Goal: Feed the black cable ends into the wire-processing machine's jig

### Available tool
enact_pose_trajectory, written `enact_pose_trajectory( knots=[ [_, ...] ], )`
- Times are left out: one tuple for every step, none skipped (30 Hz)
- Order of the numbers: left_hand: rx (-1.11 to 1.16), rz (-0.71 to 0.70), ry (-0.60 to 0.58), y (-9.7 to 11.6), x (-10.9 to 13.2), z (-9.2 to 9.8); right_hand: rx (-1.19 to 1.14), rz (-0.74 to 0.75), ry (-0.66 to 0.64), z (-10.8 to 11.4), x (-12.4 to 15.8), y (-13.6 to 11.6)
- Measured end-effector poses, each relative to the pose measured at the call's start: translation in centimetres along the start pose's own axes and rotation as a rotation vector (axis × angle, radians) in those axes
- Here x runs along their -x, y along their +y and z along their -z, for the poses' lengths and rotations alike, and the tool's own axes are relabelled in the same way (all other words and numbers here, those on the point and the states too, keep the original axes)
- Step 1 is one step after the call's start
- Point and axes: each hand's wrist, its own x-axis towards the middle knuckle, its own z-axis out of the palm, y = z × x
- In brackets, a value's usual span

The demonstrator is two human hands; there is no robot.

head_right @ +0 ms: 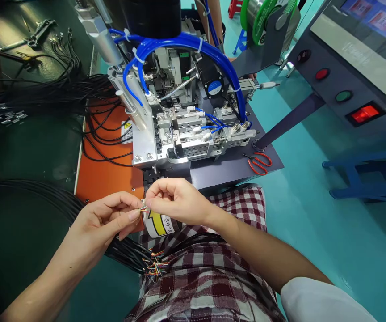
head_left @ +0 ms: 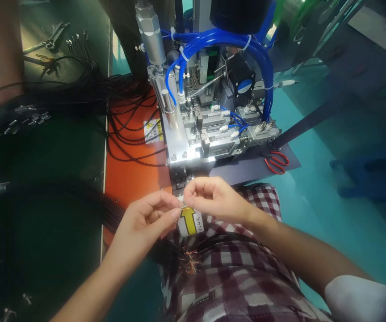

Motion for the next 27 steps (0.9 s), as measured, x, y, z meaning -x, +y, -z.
enact_pose_trajectory(
  knots=[
    [-0.002, -0.002, -0.005, 0.0, 0.0, 0.0, 0.009, 0.005, -0.045, 0.2, -0.1, -0.1],
    [-0.004, -0.003, -0.008, 0.0, 0.0, 0.0, 0.027, 0.018, -0.086, 0.4, -0.2, -0.1],
    [-0.006, -0.006, -0.01, 0.1, 0.0, 0.0, 0.049, 0.039, -0.122, 0.6, -0.2, -0.2],
    [-0.006, -0.009, -0.013, 0.1, -0.1, 0.0, 0.07, 0.061, -0.153, 0.8, -0.3, -0.3],
    [-0.008, -0.008, -0.018, 0.2, -0.1, 0.0, 0.086, 0.082, -0.181, 0.9, -0.4, -0.4],
    [-0.011, -0.002, -0.021, 0.2, -0.2, 0.0, 0.096, 0.102, -0.203, 1.0, -0.5, -0.5],
    [-0.014, 0.004, -0.022, 0.2, -0.2, -0.1, 0.104, 0.122, -0.221, 1.0, -0.6, -0.6],
    [-0.016, 0.009, -0.021, 0.2, -0.2, -0.1, 0.111, 0.138, -0.233, 1.0, -0.6, -0.6],
    [-0.017, 0.011, -0.009, 0.2, -0.3, -0.2, 0.117, 0.152, -0.239, 1.0, -0.7, -0.6],
    [-0.012, 0.009, 0.01, 0.2, -0.3, -0.3, 0.122, 0.161, -0.227, 1.0, -0.8, -0.6],
    [0.0, 0.004, 0.036, 0.2, -0.3, -0.4, 0.121, 0.165, -0.192, 0.9, -0.8, -0.5],
    [0.021, -0.001, 0.065, 0.2, -0.3, -0.5, 0.111, 0.166, -0.13, 0.9, -0.8, -0.4],
    [0.047, -0.003, 0.094, 0.3, -0.4, -0.7, 0.093, 0.161, -0.052, 0.8, -0.8, -0.2],
    [0.072, 0.001, 0.12, 0.4, -0.5, -0.8, 0.07, 0.15, 0.027, 0.8, -0.7, -0.1],
    [0.092, 0.008, 0.138, 0.5, -0.6, -1.0, 0.052, 0.131, 0.092, 0.8, -0.6, 0.1],
    [0.101, 0.016, 0.149, 0.6, -0.7, -1.1, 0.041, 0.109, 0.136, 0.8, -0.5, 0.2],
    [0.1, 0.025, 0.156, 0.8, -0.9, -1.2, 0.042, 0.086, 0.158, 0.8, -0.3, 0.3],
    [0.092, 0.032, 0.163, 0.9, -1.0, -1.3, 0.054, 0.065, 0.164, 0.7, -0.2, 0.4],
    [0.082, 0.038, 0.17, 1.0, -1.2, -1.4, 0.079, 0.052, 0.164, 0.7, -0.1, 0.5],
    [0.076, 0.041, 0.176, 1.1, -1.4, -1.4, 0.112, 0.052, 0.17, 0.7, 0.0, 0.6],
    [0.071, 0.042, 0.181, 1.2, -1.6, -1.5, 0.155, 0.068, 0.187, 0.6, 0.1, 0.6],
    [0.067, 0.046, 0.183, 1.3, -1.8, -1.6, 0.208, 0.099, 0.213, 0.5, 0.1, 0.6],
    [0.061, 0.053, 0.182, 1.4, -1.9, -1.6, 0.273, 0.144, 0.246, 0.5, 0.1, 0.6],
    [0.054, 0.068, 0.178, 1.5, -2.0, -1.7, 0.343, 0.195, 0.28, 0.5, 0.1, 0.6],
    [0.046, 0.087, 0.171, 1.7, -2.1, -1.8, 0.405, 0.244, 0.311, 0.5, 0.1, 0.6],
    [0.037, 0.105, 0.164, 1.8, -2.2, -1.9, 0.448, 0.277, 0.33, 0.6, 0.1, 0.6],
    [0.026, 0.117, 0.159, 1.9, -2.3, -2.0, 0.466, 0.289, 0.337, 0.7, 0.1, 0.7]
  ],
)
